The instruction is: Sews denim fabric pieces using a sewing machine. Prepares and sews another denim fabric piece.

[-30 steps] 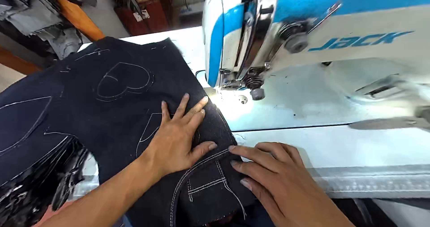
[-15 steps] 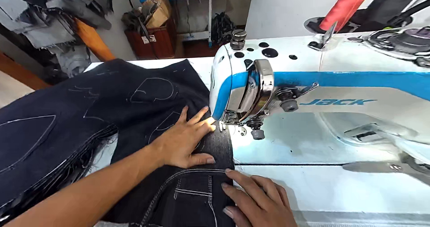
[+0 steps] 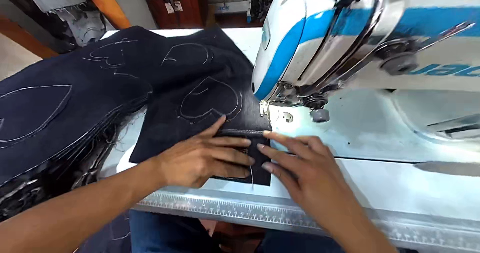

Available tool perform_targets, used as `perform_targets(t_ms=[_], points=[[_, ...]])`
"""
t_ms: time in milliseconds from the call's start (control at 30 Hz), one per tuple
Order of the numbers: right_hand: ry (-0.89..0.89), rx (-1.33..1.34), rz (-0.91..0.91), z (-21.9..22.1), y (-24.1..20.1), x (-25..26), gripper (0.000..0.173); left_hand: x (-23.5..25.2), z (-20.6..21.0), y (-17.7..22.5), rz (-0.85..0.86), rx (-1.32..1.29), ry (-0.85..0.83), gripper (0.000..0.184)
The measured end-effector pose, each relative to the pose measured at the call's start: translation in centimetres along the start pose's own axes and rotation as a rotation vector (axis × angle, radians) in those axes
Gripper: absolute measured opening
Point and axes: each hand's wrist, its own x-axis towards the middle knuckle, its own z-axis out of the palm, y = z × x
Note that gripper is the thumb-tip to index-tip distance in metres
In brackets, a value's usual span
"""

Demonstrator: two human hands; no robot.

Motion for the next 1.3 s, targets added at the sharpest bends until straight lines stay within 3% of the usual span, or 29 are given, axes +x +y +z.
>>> perform_targets(t_ms=[200,567,633,700,767,833,867,933,1000,1100,1200,1300], points=[[0.095,-0.001,-0.019,1.0,1.1,0.9,0.032,2.0,-0.8,-2.9,0.008,0.113,-0.042,0.046],[0.097,-0.109,0.036,1.3,0.7,1.0,0.039,4.5,-2.2,-8.0,-0.048,0.181,-0.028,0.056],[0.118,-0.106,0.026,1.3,0.8,1.1,0.038,5.4,-3.5,-8.4,-0.037,0.201,-0.090,0.056],[0.125,-0.104,0.018,1.3,1.0,1.4,0.038,6.7,-6.8,-8.9,0.072,0.299,-0.261,0.050],[0.113,-0.092,0.026,1.3,1.0,1.2,0.038,7.1,-10.2,-11.0,0.285,0.406,-0.395,0.044],[0.104,-0.072,0.036,1.2,1.2,1.1,0.038,5.7,-10.8,-14.2,0.428,0.413,-0.418,0.076],[0.109,-0.050,0.038,1.1,1.2,1.0,0.037,4.0,-9.3,-15.2,0.435,0.375,-0.349,0.086],[0.153,0.001,0.025,0.9,1.4,1.0,0.035,0.5,-5.8,-12.3,0.261,0.339,-0.232,0.088],[0.186,0.041,-0.007,0.7,1.3,0.9,0.035,-1.2,-2.7,-5.0,-0.102,0.332,-0.156,0.081],[0.073,0.028,-0.116,0.4,1.1,1.0,0.038,-0.3,2.3,4.4,-0.554,0.237,0.062,0.065],[0.004,-0.020,-0.196,0.2,1.1,0.6,0.034,1.7,5.0,8.8,-0.678,0.153,0.270,0.041],[-0.107,-0.012,-0.240,-1.4,0.9,-1.2,0.039,1.9,4.6,9.8,-0.646,0.250,0.290,0.031]])
